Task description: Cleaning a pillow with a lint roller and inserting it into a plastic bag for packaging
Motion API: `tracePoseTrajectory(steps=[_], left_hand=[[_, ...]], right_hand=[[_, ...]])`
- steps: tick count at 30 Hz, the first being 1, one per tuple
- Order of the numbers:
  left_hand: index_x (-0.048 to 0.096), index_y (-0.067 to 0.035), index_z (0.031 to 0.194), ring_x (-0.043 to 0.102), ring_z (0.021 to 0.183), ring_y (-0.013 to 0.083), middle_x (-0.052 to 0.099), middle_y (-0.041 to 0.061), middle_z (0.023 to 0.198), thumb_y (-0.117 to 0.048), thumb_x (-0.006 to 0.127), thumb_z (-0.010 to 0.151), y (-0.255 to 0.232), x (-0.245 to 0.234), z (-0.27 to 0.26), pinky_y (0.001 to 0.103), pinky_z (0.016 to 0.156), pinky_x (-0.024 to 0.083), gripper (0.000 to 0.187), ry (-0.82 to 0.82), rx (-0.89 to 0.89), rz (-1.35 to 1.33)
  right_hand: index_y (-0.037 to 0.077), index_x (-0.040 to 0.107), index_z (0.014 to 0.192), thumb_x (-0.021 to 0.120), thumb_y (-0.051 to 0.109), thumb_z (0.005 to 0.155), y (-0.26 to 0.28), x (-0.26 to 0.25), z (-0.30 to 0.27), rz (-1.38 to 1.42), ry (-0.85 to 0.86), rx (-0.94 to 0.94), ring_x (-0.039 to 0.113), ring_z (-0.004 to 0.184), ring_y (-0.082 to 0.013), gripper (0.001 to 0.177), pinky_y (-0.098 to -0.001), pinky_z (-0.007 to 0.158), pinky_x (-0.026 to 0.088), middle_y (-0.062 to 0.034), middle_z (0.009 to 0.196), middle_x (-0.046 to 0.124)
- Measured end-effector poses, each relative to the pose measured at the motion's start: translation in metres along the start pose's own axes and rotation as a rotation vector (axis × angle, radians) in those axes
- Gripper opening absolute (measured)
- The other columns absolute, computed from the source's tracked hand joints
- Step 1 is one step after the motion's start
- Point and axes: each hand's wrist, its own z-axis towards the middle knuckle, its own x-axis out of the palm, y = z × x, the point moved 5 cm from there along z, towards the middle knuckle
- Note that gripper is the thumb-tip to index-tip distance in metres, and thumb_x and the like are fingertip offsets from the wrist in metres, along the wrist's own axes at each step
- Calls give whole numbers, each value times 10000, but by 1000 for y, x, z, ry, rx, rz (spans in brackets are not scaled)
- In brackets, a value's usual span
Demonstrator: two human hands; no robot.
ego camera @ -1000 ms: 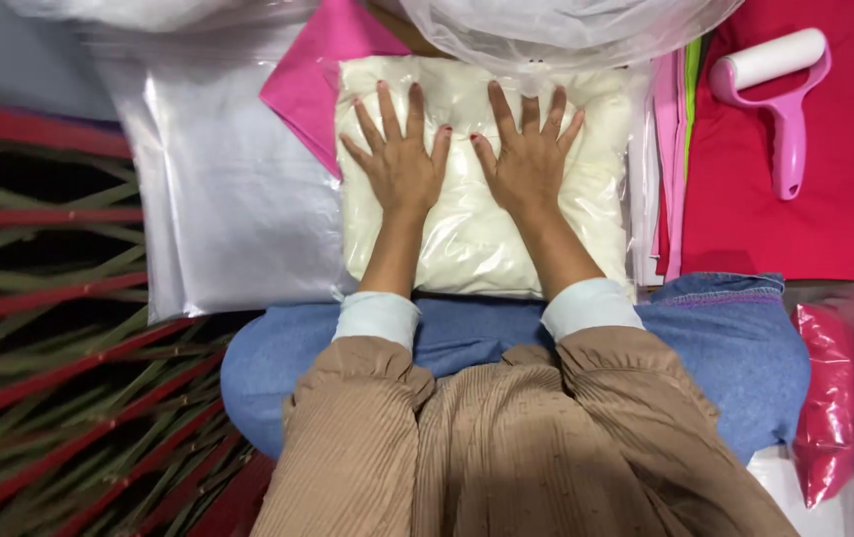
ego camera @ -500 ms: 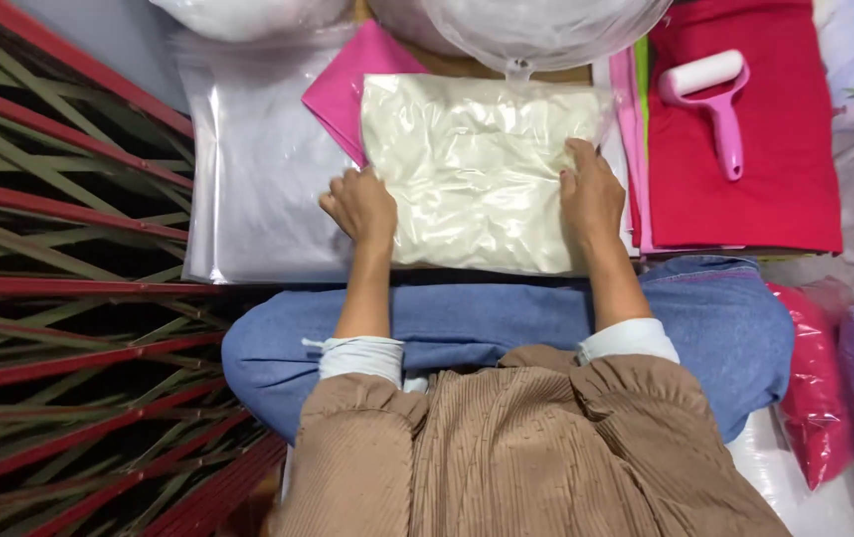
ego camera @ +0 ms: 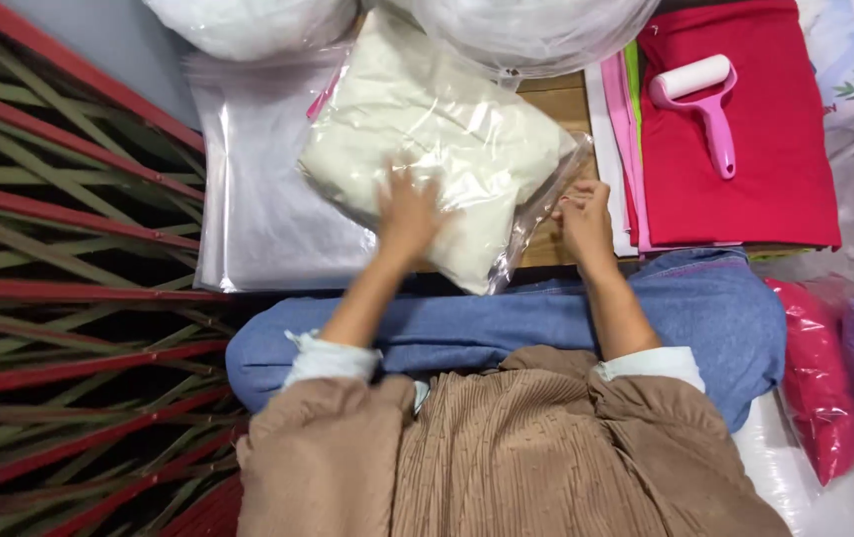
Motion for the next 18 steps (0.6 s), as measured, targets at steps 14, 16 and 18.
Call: tracePoseTrajectory(steps=[14,16,18], left_hand=[[521,-80,1465,284,1500,457,391,159,1599,-231,608,885,-75,64,-30,792,1106,228,606,-398,169,-76],[603,-114,1411,354,1475,437,500,123,1537,-225,558,955,-69,49,-29,799,1092,236,471,-422,134,-136],[506,-228,1519,287,1525,422,444,71,1595,-297,516,1002,-68,35,-29,791,1124,194,522,-293,178,-208]], right_hand=[[124,686,1126,579,79,919,46,24,-35,517,345,-159,675,889,-119,238,-280,867,561,-36,927,698],[92,746,1154,510,46,904,54,25,-37,270,380,-381,603,1015,-125,347,-300,991,489,-54,991,691],[92,772,1079,668,81,885,61,36,-42,-376,122,-770,654,1171,-360,220,-418,989,527,-165,1130,718]])
